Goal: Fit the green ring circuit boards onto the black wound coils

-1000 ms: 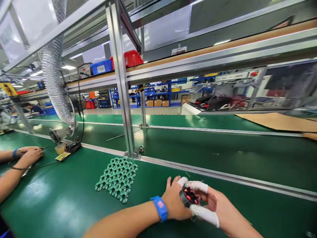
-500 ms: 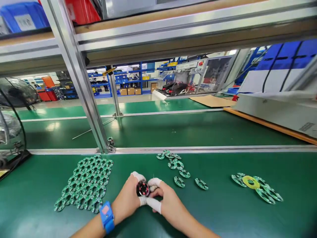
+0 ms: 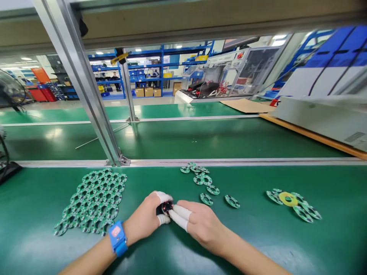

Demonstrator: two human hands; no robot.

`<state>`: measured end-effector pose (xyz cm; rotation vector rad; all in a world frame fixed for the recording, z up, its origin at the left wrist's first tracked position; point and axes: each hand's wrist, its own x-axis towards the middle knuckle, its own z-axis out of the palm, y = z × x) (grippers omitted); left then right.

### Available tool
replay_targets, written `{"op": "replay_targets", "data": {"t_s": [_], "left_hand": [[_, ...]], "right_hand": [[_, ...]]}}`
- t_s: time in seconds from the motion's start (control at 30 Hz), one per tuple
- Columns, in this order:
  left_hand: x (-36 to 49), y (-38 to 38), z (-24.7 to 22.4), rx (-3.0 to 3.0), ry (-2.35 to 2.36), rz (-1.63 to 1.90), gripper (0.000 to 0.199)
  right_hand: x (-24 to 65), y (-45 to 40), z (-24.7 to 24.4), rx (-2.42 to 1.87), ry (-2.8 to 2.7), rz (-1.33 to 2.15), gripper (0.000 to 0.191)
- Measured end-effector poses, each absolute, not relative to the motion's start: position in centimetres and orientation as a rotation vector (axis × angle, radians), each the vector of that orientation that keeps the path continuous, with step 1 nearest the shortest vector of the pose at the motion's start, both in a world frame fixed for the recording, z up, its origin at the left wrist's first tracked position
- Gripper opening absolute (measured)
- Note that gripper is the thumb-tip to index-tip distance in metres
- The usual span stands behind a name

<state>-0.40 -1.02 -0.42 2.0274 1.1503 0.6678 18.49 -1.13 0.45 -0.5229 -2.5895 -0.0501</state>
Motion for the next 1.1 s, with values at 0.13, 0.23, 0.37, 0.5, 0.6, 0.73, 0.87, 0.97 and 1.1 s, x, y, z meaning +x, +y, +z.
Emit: {"op": "replay_targets", "data": {"t_s": [0.13, 0.23, 0.37, 0.5, 0.6, 0.73, 0.87, 0.97, 1.1], "left_hand": [[-0.4, -1.1, 0.0, 2.041, 1.168, 0.660, 0.034], [-0.4, -1.1, -0.2, 2.018, 1.178, 0.672, 0.039], [-0.4, -0.9, -0.8, 1.962, 1.122, 0.689, 0.045], [-0.5, -1.0, -0.8, 1.932, 1.085, 0.694, 0.056], [-0.9, -0.9, -0.4, 1.905, 1.110, 0.758, 0.066], [-1.3, -0.3, 0.2, 1.825, 1.265, 0.930, 0.049], [-1.2, 0.0, 0.0, 1.788, 1.300, 1.000, 0.030], [-1.0, 0.0, -0.3, 1.778, 1.289, 1.019, 0.024], [-0.9, 0.1, 0.2, 1.759, 1.303, 1.096, 0.021]], "right_hand": [[18.3, -2.5, 0.1, -0.424, -2.720, -0.148, 0.033], [18.1, -2.9, 0.3, -0.473, -2.746, -0.032, 0.026], [18.7, 0.8, 1.4, -0.960, -2.384, 0.030, 0.029], [19.3, 6.4, 2.1, -1.602, -2.262, -0.212, 0.019], [19.1, 7.8, 2.0, -1.601, -2.350, -0.242, 0.009], [18.7, 6.6, 2.2, -1.525, -2.401, -0.234, 0.009], [19.1, 6.7, 2.1, -1.627, -2.305, -0.248, 0.022], [19.5, 7.1, 1.8, -1.575, -2.367, -0.157, 0.017], [18.8, 5.7, 2.9, -1.275, -2.535, 0.050, 0.028]]}}
